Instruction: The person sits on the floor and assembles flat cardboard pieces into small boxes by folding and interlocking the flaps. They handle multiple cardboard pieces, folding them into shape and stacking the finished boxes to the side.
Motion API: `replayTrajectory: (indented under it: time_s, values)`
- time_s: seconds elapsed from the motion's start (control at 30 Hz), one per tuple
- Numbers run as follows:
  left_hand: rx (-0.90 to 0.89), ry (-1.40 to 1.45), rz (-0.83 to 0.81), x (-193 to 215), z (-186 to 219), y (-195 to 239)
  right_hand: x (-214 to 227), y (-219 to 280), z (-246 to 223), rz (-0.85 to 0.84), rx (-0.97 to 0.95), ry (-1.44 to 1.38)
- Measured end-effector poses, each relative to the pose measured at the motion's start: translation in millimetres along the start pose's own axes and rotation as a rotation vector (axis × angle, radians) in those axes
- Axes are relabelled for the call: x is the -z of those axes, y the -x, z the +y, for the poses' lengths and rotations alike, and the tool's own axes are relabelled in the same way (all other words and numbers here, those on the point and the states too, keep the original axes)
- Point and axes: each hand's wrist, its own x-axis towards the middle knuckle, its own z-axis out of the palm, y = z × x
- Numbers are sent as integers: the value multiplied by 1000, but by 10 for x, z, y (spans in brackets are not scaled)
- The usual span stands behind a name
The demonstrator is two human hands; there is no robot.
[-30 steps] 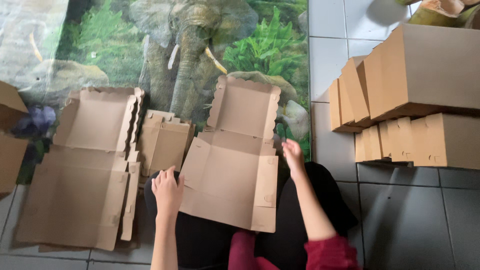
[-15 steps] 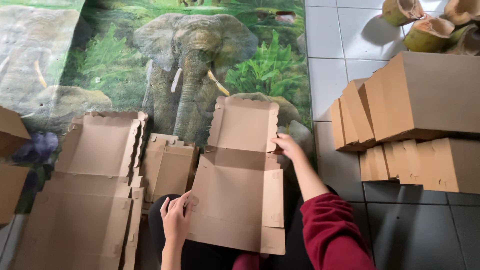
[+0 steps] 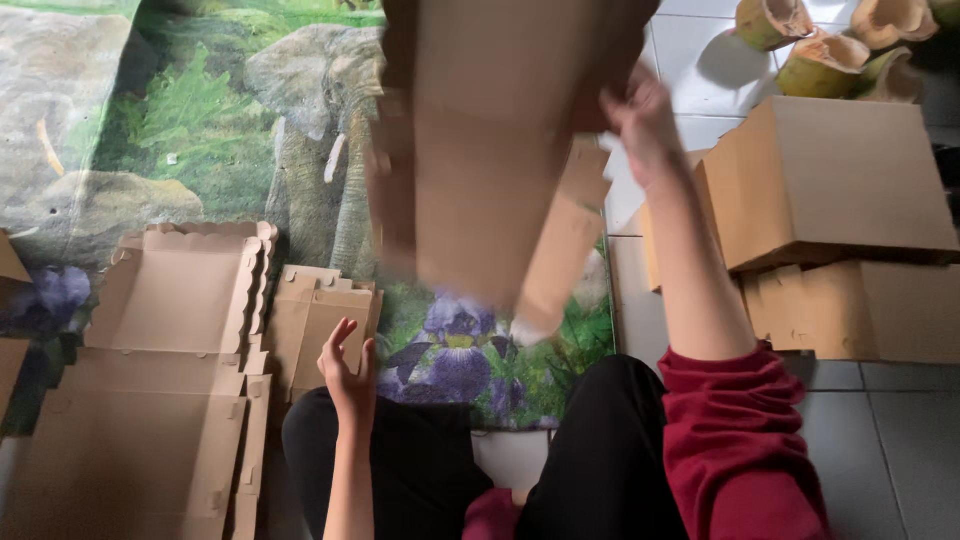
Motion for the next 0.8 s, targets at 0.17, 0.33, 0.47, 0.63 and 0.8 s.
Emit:
replayTrajectory:
  time_s: [0.17, 0.33, 0.47, 0.63, 0.8]
  values:
    - [222, 101, -40, -182, -474, 142, -235, 396, -884, 30, 442, 262]
    - [140, 79, 46, -246, -703, 154, 98, 980, 549, 199, 264, 413]
    - [158, 46, 13, -287, -703, 141, 835, 1948, 2844, 789, 65, 654]
    - [-45, -140, -217, -350, -546, 182, 699, 2932, 3745, 381, -300, 414]
    - [-134, -208, -535, -399, -374, 223, 344, 2957, 2587, 200, -421, 673]
